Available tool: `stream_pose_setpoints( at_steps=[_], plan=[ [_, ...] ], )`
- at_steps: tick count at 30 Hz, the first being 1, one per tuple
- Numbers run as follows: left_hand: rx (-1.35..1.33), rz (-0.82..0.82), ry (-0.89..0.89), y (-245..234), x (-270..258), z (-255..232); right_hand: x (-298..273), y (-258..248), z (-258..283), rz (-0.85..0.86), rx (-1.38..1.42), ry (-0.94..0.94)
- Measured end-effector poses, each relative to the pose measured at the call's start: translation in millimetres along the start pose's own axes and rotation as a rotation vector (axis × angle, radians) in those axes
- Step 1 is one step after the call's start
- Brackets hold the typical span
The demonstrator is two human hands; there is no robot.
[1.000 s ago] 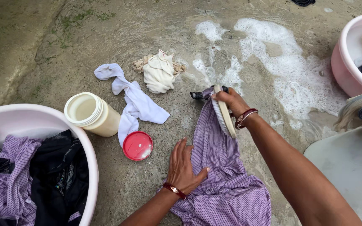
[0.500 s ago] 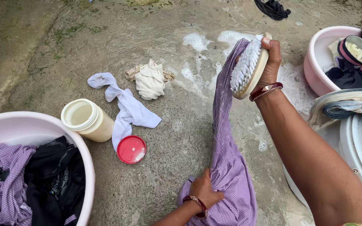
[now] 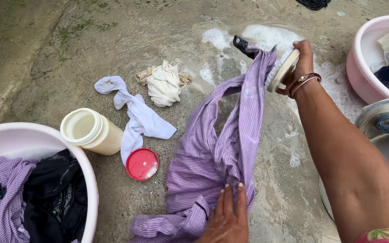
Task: The person washes a shirt by hand on the ground using a brush and soap, scrubs different sections of the garment, and then rinses it in a bucket of water.
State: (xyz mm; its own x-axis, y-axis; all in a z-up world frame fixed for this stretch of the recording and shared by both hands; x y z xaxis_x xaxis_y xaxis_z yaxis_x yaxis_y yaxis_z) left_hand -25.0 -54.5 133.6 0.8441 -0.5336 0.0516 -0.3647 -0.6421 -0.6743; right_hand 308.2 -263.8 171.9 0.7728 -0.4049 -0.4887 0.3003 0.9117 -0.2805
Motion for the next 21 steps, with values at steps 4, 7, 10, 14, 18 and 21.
stream_pose_setpoints(
  at_steps=[4,7,10,14,18,21],
  plan=[
    [-0.225,0.514,0.171,67.0,9.9,-2.9,10.1,-31.9,-78.1,0.045,-0.33,0.069],
    [-0.177,0.464,0.169,45.6,38.6,41.5,-1.5,-22.6,-115.1,0.115,-0.471,-0.015],
    [-0.013,0.309,0.491,45.6,32.3,47.7,-64.5,10.0,-160.9,0.003,-0.89,-0.352],
    [-0.172,0.735,0.22,114.9,2.1,82.1,-164.5,83.7,-228.0,0.225,-1.463,-1.273],
    [-0.12,0.465,0.418,111.5,5.0,85.8,-25.2,48.2,-164.3,-0.22,-1.523,-0.935],
    [-0.139,0.474,0.385,114.2,11.0,93.1,15.3,38.4,-134.0,-0.197,-1.415,-0.57]
  ],
)
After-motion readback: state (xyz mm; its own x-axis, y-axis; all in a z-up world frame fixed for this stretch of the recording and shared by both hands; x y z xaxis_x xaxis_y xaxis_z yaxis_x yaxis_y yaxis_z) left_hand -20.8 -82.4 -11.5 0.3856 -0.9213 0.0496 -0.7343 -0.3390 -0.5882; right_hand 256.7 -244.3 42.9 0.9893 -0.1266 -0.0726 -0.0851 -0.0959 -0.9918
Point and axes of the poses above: each hand's wrist, its own x-axis towards the middle knuckle, its own y-axis out of the palm, z = x × y, the point moved 9 cm from there along x, towards the middle knuckle, and after that the axes turned 13 degrees about -x, right-handed, at the moved point
